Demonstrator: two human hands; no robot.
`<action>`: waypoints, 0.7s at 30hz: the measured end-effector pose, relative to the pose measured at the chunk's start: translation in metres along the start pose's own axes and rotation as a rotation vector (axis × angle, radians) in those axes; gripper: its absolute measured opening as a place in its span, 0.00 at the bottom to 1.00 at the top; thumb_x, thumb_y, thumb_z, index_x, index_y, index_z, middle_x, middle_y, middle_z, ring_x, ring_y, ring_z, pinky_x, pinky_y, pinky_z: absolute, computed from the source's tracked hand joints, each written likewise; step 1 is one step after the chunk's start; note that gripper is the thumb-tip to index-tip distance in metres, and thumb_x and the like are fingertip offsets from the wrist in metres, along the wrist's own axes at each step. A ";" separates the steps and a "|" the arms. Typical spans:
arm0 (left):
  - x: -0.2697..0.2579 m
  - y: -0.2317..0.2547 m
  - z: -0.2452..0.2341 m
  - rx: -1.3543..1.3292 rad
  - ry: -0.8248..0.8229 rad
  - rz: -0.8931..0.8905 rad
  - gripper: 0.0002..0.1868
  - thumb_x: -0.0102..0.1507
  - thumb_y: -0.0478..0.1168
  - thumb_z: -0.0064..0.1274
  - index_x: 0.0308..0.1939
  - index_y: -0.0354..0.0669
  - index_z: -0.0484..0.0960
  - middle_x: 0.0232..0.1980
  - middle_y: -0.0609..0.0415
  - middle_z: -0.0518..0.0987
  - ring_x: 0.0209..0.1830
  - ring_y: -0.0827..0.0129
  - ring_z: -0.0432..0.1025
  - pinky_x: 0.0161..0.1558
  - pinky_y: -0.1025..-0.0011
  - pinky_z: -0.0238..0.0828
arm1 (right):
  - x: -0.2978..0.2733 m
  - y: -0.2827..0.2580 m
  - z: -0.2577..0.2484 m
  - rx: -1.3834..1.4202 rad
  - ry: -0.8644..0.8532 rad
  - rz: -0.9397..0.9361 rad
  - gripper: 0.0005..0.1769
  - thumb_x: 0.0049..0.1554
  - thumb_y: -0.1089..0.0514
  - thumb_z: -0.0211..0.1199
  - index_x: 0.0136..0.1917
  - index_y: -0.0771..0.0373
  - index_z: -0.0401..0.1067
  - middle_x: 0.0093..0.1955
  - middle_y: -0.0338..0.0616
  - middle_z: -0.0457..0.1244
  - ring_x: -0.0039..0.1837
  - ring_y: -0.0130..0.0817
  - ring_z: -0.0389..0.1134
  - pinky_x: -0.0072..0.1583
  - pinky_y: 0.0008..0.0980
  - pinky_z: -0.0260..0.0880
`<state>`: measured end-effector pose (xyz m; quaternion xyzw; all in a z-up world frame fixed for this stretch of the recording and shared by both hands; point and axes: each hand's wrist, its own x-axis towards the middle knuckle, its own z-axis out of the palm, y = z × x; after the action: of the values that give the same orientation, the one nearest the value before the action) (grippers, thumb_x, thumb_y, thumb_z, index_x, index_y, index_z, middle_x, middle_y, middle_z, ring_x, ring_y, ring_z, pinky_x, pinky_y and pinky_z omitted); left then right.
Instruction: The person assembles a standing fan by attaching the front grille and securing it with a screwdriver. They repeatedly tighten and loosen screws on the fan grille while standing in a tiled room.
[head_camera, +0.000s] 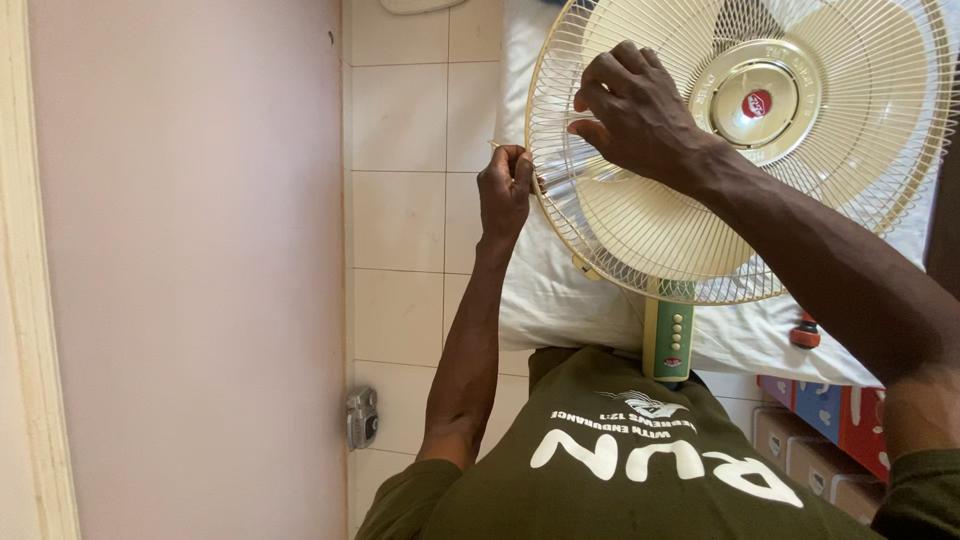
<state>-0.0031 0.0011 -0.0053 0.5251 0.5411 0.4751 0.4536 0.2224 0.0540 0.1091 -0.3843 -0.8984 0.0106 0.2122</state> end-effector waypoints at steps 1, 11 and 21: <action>0.002 -0.002 -0.002 -0.067 -0.011 -0.060 0.15 0.70 0.44 0.50 0.44 0.32 0.79 0.34 0.52 0.83 0.29 0.72 0.80 0.33 0.70 0.81 | 0.001 -0.001 -0.001 0.009 0.001 0.005 0.19 0.57 0.46 0.76 0.49 0.63 0.78 0.54 0.42 0.62 0.60 0.39 0.59 0.63 0.41 0.62; -0.012 0.057 0.013 0.205 0.141 0.298 0.29 0.71 0.56 0.52 0.64 0.36 0.74 0.67 0.44 0.73 0.69 0.57 0.67 0.70 0.57 0.64 | -0.098 0.031 -0.029 0.160 0.341 0.289 0.13 0.67 0.62 0.68 0.62 0.66 0.71 0.67 0.54 0.63 0.68 0.47 0.67 0.67 0.41 0.74; -0.032 0.159 0.215 0.557 -0.614 0.810 0.23 0.64 0.48 0.65 0.59 0.43 0.80 0.71 0.44 0.71 0.78 0.51 0.60 0.80 0.43 0.45 | -0.326 0.123 -0.022 1.319 0.946 1.132 0.21 0.73 0.46 0.56 0.60 0.68 0.74 0.55 0.52 0.65 0.52 0.34 0.67 0.57 0.35 0.70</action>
<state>0.2325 -0.0228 0.1222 0.9035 0.2454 0.2766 0.2166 0.5159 -0.0885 -0.0149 -0.5264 -0.2188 0.4543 0.6846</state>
